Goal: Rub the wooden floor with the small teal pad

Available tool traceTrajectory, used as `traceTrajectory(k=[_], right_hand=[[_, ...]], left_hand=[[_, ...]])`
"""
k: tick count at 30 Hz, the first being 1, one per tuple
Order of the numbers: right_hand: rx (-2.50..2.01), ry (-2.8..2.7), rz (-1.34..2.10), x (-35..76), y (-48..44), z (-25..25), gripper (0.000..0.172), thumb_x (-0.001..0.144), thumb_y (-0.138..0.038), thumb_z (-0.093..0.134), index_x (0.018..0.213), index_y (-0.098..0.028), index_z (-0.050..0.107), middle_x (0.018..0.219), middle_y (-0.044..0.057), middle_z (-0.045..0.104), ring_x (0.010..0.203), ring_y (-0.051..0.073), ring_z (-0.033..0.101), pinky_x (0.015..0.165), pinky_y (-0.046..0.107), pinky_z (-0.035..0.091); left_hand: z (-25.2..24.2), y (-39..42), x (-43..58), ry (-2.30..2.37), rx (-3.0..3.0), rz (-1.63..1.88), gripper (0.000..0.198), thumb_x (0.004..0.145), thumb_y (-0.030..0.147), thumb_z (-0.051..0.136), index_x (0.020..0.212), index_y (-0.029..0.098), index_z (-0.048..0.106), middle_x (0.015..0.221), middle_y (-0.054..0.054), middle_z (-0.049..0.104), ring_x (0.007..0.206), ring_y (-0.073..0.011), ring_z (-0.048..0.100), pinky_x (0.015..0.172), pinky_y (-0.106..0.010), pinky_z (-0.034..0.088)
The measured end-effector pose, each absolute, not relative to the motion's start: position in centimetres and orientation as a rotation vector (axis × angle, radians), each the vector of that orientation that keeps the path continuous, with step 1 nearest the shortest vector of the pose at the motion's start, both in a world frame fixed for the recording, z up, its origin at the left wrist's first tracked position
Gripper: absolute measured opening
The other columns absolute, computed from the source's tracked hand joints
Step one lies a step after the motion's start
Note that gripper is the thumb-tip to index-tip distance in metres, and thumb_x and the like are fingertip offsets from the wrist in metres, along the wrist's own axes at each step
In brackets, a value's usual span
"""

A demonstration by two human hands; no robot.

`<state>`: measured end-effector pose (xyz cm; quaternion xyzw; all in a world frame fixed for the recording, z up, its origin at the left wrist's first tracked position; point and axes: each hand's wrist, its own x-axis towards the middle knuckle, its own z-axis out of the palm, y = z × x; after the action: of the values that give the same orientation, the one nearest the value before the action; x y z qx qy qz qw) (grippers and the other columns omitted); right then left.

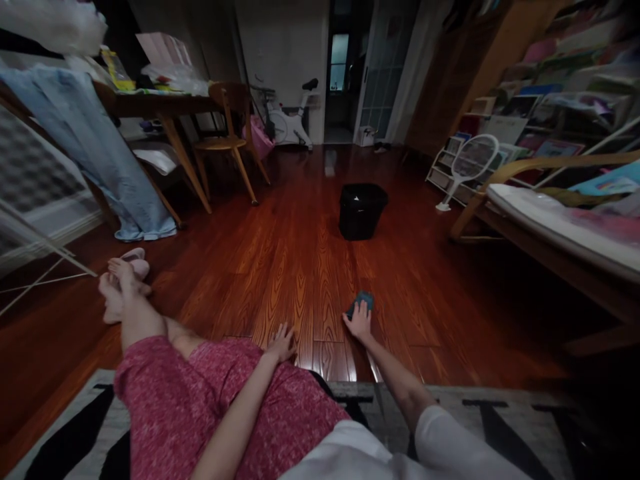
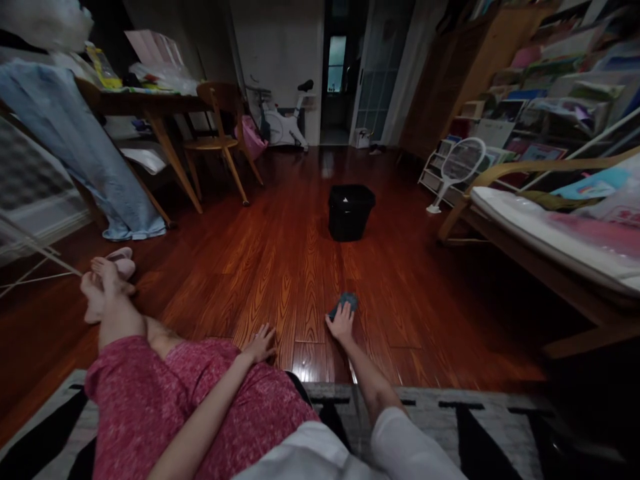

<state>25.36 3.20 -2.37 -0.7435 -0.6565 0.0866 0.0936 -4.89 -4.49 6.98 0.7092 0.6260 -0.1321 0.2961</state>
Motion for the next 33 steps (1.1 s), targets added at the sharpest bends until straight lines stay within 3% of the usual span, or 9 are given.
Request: traceTrajectory(k=[5,8,14,18,23,26,28,31,33], right_hand=[[-1.696,-2.247,0.340,24.7,1.4,-4.9,0.072,0.092,-0.054,0.044,0.150,-0.012,0.041,0.161,0.016,0.035,0.151,0.027,0.026,0.122,0.042,0.023],[-1.752,-2.182,0.354,28.2,2.3,-4.8,0.075,0.092,-0.058,0.041,0.152,-0.013,0.037,0.161,0.015,0.036,0.151,0.026,0.027,0.122,0.042,0.025],[-2.291,-1.694,0.280,36.7,6.9,-1.9,0.083,0.095,-0.053,0.026,0.150,0.009,0.028,0.159,0.035,0.025,0.151,0.041,0.018,0.119,0.059,0.022],[-2.559,-1.416,0.198,36.9,11.1,-0.3,0.073,0.100,-0.046,0.027,0.150,0.007,0.029,0.154,0.040,0.027,0.147,0.047,0.025,0.111,0.070,0.028],[-2.563,-1.537,0.129,29.4,19.3,0.6,0.045,0.095,-0.042,0.061,0.135,-0.021,0.055,0.141,0.011,0.054,0.123,0.028,0.057,0.102,0.055,0.049],[-2.379,-1.837,0.188,22.0,23.8,0.5,0.043,0.095,-0.042,0.063,0.132,-0.020,0.057,0.137,0.009,0.058,0.117,0.025,0.060,0.098,0.051,0.052],[-2.221,-2.051,0.260,16.6,25.7,0.3,0.049,0.095,-0.044,0.061,0.138,-0.020,0.053,0.146,0.011,0.051,0.127,0.028,0.054,0.106,0.055,0.046],[-1.993,-2.335,0.396,8.9,26.6,-0.3,0.071,0.100,-0.047,0.047,0.154,-0.005,0.029,0.164,0.023,0.025,0.150,0.033,0.023,0.120,0.053,0.024],[-1.835,-2.496,0.478,4.8,26.3,-0.6,0.078,0.099,-0.050,0.046,0.158,-0.007,0.020,0.167,0.020,0.015,0.154,0.029,0.009,0.123,0.047,0.014]], left_hand=[[5.6,-4.3,-3.7,1.579,1.915,-0.328,0.080,0.086,0.033,0.051,0.159,0.020,0.023,0.168,-0.010,0.000,0.154,-0.0258,-0.003,0.124,-0.050,0.012],[5.2,-4.0,-3.3,1.543,1.923,-0.344,0.085,0.084,0.032,0.056,0.160,0.021,0.019,0.168,-0.011,-0.003,0.154,-0.0275,-0.007,0.124,-0.052,0.007],[5.2,-2.4,-3.3,1.692,1.850,-0.322,0.083,0.087,0.028,0.052,0.160,0.023,0.015,0.168,-0.010,-0.005,0.154,-0.0297,-0.003,0.124,-0.054,0.009],[4.3,-1.4,-2.7,1.792,1.784,-0.301,0.084,0.085,0.024,0.054,0.160,0.023,0.017,0.167,-0.009,-0.003,0.154,-0.0316,-0.003,0.122,-0.058,0.014],[2.1,-1.2,-2.1,1.804,1.757,-0.310,0.097,0.079,0.023,0.062,0.159,0.030,0.008,0.167,-0.008,-0.006,0.153,-0.0349,-0.005,0.121,-0.063,0.011],[0.6,-1.2,-2.4,1.767,1.774,-0.290,0.097,0.078,0.021,0.063,0.159,0.034,0.010,0.167,-0.006,-0.002,0.153,-0.0355,0.001,0.121,-0.063,0.015],[-0.2,-1.2,-2.6,1.774,1.782,-0.284,0.094,0.081,0.021,0.061,0.158,0.037,0.010,0.167,-0.005,0.002,0.153,-0.0352,0.005,0.121,-0.063,0.016],[-1.0,-1.3,-2.5,1.796,1.804,-0.263,0.088,0.086,0.023,0.056,0.156,0.042,0.006,0.168,-0.002,0.006,0.153,-0.0351,0.008,0.119,-0.066,0.018],[-1.4,-1.3,-2.2,1.810,1.807,-0.268,0.087,0.087,0.025,0.056,0.155,0.043,0.004,0.168,-0.002,0.008,0.153,-0.0357,0.009,0.118,-0.067,0.018]])
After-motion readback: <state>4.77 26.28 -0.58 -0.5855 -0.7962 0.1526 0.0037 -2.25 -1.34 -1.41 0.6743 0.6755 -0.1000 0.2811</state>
